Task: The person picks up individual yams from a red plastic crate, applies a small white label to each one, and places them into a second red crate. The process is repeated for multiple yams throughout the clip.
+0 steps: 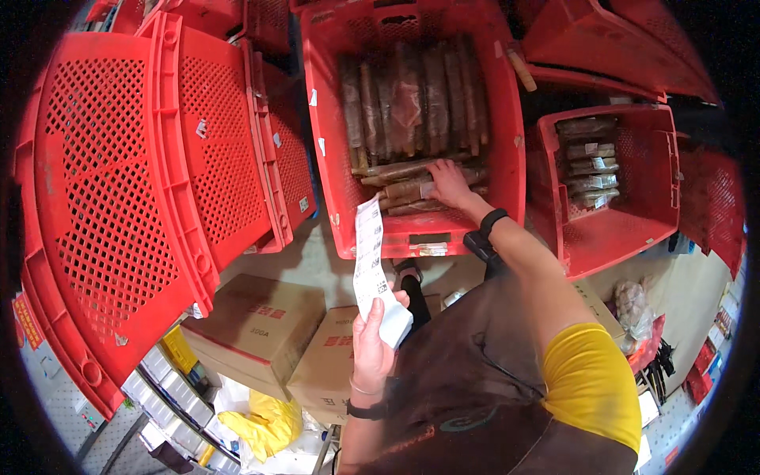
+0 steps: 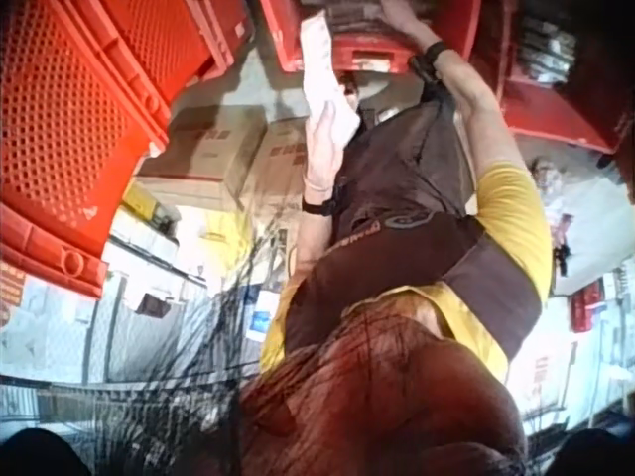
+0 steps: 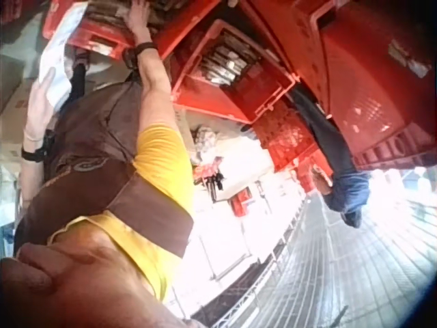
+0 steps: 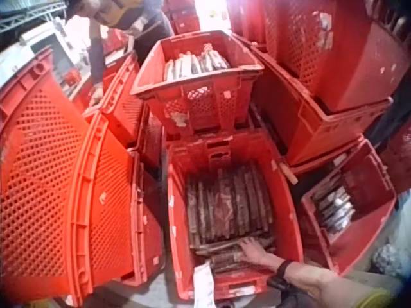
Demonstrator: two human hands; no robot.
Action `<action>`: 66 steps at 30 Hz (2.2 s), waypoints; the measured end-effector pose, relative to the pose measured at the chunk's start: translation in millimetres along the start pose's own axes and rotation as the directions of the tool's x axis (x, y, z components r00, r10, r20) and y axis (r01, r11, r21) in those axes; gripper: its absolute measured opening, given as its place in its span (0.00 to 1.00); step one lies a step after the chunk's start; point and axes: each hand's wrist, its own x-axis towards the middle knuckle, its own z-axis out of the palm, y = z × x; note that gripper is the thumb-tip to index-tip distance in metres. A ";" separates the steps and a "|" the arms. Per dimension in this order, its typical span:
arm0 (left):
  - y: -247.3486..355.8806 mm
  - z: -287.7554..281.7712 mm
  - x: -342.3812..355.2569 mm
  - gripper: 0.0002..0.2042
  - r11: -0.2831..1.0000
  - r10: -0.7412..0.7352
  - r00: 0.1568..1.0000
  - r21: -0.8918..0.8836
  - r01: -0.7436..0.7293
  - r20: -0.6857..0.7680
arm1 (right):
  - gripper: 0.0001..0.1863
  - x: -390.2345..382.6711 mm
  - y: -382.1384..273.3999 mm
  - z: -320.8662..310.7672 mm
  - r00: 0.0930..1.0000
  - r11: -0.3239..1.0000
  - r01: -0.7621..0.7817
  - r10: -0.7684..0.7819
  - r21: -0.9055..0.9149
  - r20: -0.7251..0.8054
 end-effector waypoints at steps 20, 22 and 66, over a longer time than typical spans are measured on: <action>26.2 1.3 -31.4 0.18 0.997 0.047 0.998 -0.050 -0.050 -0.047 | 0.34 -34.3 -54.9 -144.9 0.973 0.875 0.048 -0.150 0.482 0.175; 31.2 1.3 -37.8 0.18 1.000 0.028 0.998 -0.010 -0.029 -0.057 | 0.33 -63.6 -74.7 -178.4 0.990 0.815 0.101 -0.142 0.571 0.027; -56.2 176.3 41.5 0.20 0.912 -0.060 0.998 0.405 0.069 -0.036 | 0.34 -228.7 514.7 -119.6 0.153 -0.119 -0.493 0.963 0.862 0.220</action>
